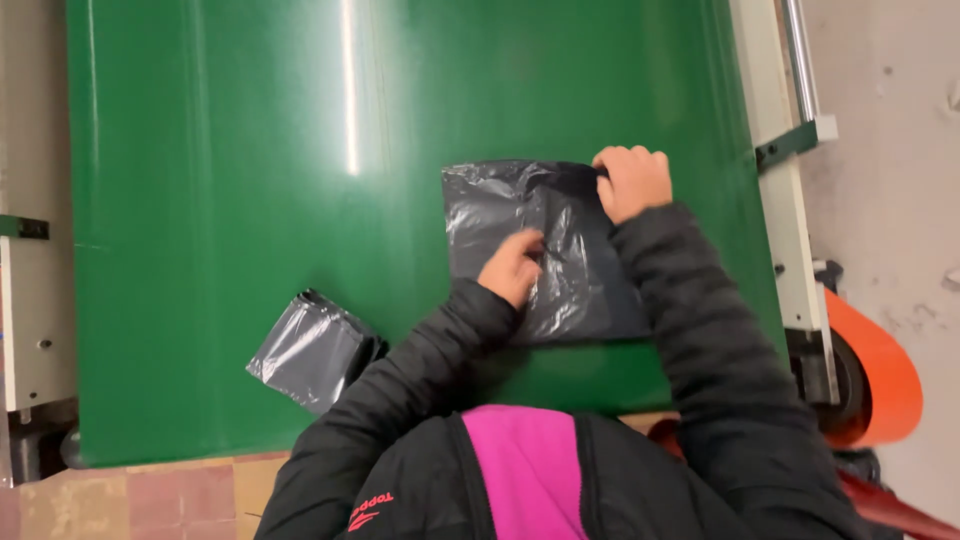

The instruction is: Folding black plastic bags and placing them into a red crate in a manufacturing setting.

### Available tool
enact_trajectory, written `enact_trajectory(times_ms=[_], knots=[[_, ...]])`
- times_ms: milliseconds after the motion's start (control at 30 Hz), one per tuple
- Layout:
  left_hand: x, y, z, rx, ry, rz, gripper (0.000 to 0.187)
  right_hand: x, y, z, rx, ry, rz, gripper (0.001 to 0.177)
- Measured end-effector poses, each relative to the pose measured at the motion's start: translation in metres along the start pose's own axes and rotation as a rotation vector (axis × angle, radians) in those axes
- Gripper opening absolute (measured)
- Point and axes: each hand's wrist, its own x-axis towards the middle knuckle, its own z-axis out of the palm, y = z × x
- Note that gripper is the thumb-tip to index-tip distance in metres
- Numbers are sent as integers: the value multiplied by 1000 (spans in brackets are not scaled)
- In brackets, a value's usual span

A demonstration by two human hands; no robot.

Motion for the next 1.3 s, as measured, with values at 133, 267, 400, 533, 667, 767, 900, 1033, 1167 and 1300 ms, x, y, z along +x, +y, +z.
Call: enact_trajectory(times_ms=[133,267,400,533,667,767,900,1033,1167,1300], knots=[[-8,-30,-22,-1253,268,-777,92,-79,-88,-75,-75,227,37,13],[-46,-19,-47,-1574,326,-817,103,-157,-122,-71,-85,268,136,18],[-82,-45,-40,-1367,186,-478,81,-201,-119,-46,-1,240,238,21],[-101,9,-52,-1026,266,-381,64,-215,-111,-30,-26,232,276,22],[-110,94,-85,240,286,63,69,-216,-114,-27,-96,226,223,20],[-119,69,-72,774,63,260,51,-199,-141,-45,-219,242,194,21],[-108,44,-56,951,-361,292,10,-153,-208,-72,117,-9,12,36],[-64,90,-60,675,-589,332,12,-211,-211,-9,220,8,-37,42],[-13,43,-16,160,-881,183,31,-250,-198,7,583,56,151,34],[25,-45,12,-671,-1034,-866,81,-315,-124,91,1094,137,772,24]])
